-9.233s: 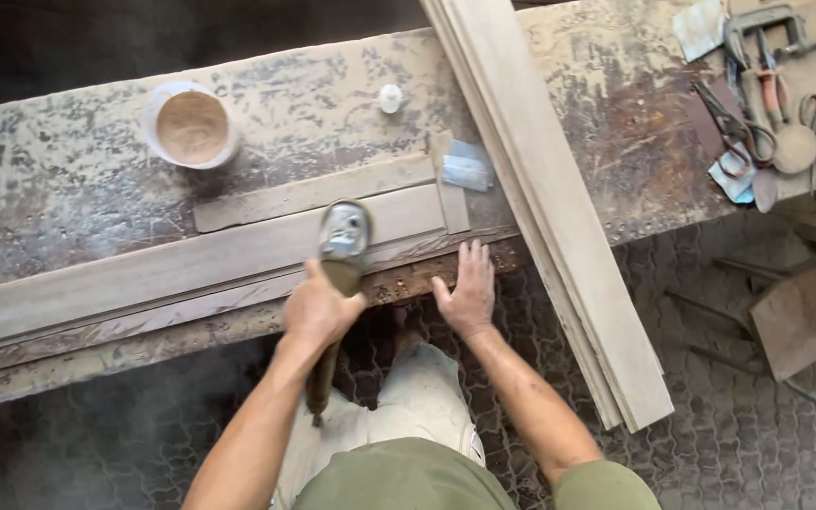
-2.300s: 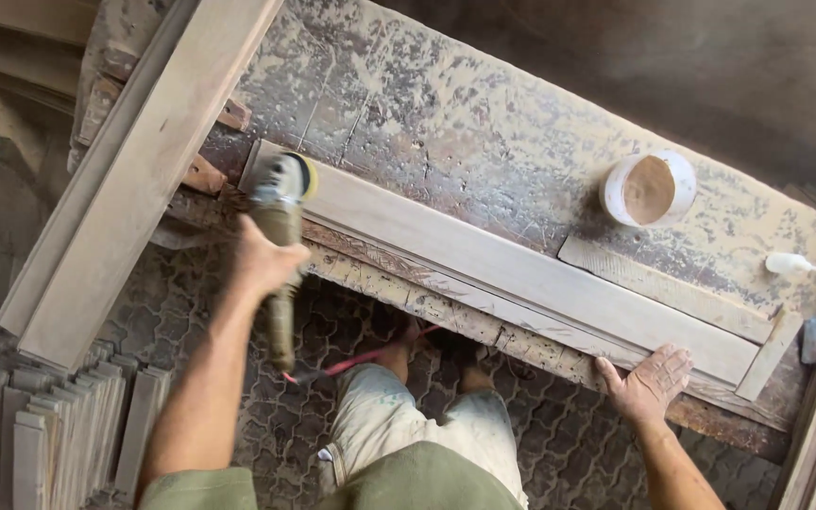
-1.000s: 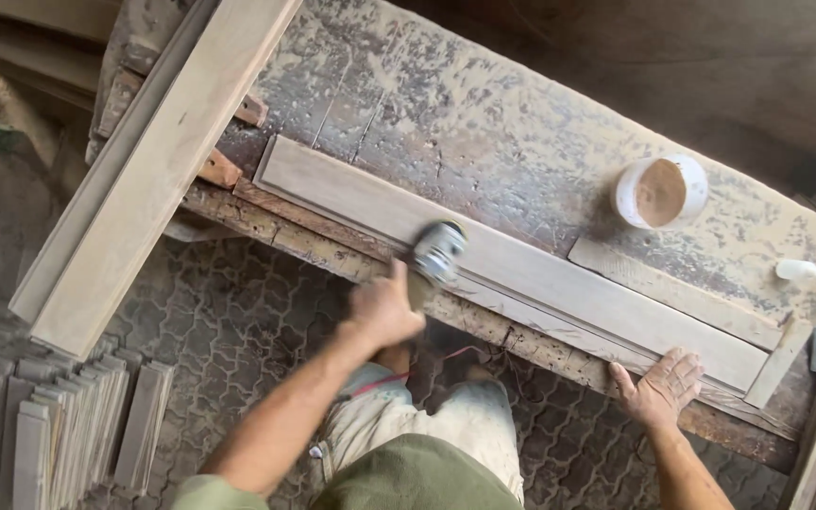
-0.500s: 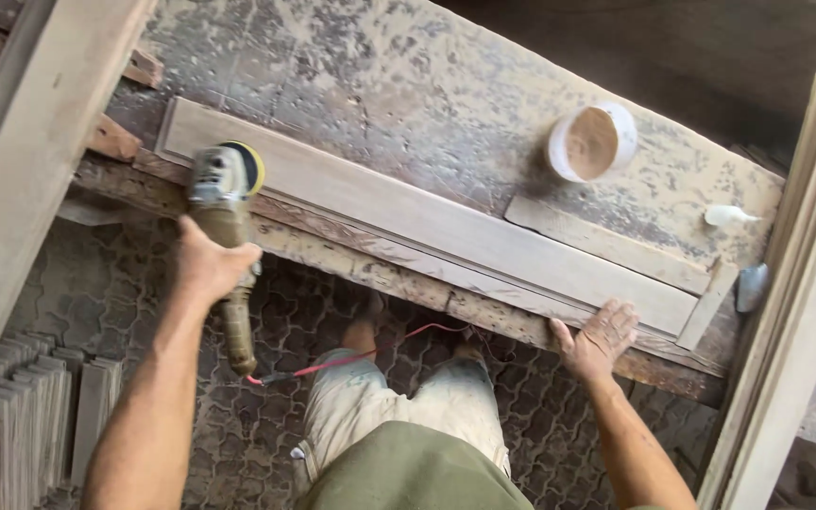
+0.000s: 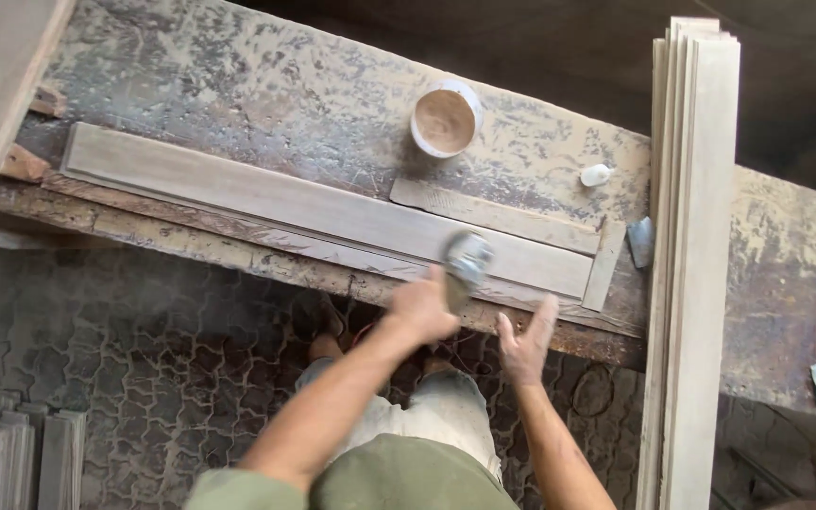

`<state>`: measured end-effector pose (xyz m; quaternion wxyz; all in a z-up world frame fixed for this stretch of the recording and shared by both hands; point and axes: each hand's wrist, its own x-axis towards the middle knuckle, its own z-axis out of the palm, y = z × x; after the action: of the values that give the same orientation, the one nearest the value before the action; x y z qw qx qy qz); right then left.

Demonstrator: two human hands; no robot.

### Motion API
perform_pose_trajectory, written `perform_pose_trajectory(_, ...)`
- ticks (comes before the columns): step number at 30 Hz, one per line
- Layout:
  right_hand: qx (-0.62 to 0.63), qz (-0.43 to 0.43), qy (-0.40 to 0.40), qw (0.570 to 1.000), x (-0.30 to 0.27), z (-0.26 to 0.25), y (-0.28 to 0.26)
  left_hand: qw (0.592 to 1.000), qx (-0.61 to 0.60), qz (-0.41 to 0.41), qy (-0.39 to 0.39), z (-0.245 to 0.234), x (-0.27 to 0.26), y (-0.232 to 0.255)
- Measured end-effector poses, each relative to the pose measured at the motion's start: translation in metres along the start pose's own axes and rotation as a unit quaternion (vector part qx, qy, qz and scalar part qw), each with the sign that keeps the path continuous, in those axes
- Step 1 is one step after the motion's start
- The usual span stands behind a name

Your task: The recorder sands a wood plank using an angle grinder and applies wood filler to cracks.

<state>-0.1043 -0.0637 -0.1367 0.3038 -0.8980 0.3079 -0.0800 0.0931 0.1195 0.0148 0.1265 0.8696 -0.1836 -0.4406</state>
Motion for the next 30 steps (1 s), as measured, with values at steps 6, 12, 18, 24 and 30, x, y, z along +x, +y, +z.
perform_pose_trajectory(6,-0.138,-0.098,0.077,0.983,0.001,-0.01,0.066,0.993,0.031,0.11,-0.01,0.059,0.02,0.032)
perform_pose_trajectory(12,-0.177,-0.145,0.018,0.973,0.027,-0.014,0.018,0.999,0.002,-0.015,0.04,-0.014,-0.006,-0.104)
perform_pose_trajectory(18,-0.216,-0.008,-0.136,0.967,0.041,-0.006,-0.015,0.965,-0.13,-0.21,0.087,-0.136,-0.066,-0.269)
perform_pose_trajectory(24,-0.222,0.005,-0.144,0.964,0.043,-0.007,-0.03,0.852,-0.386,-0.282,0.214,-0.191,-0.078,-0.43)
perform_pose_trajectory(30,-0.221,-0.046,-0.098,0.969,0.04,0.0,-0.011,0.864,-0.329,-0.292,0.245,-0.191,-0.078,-0.459)
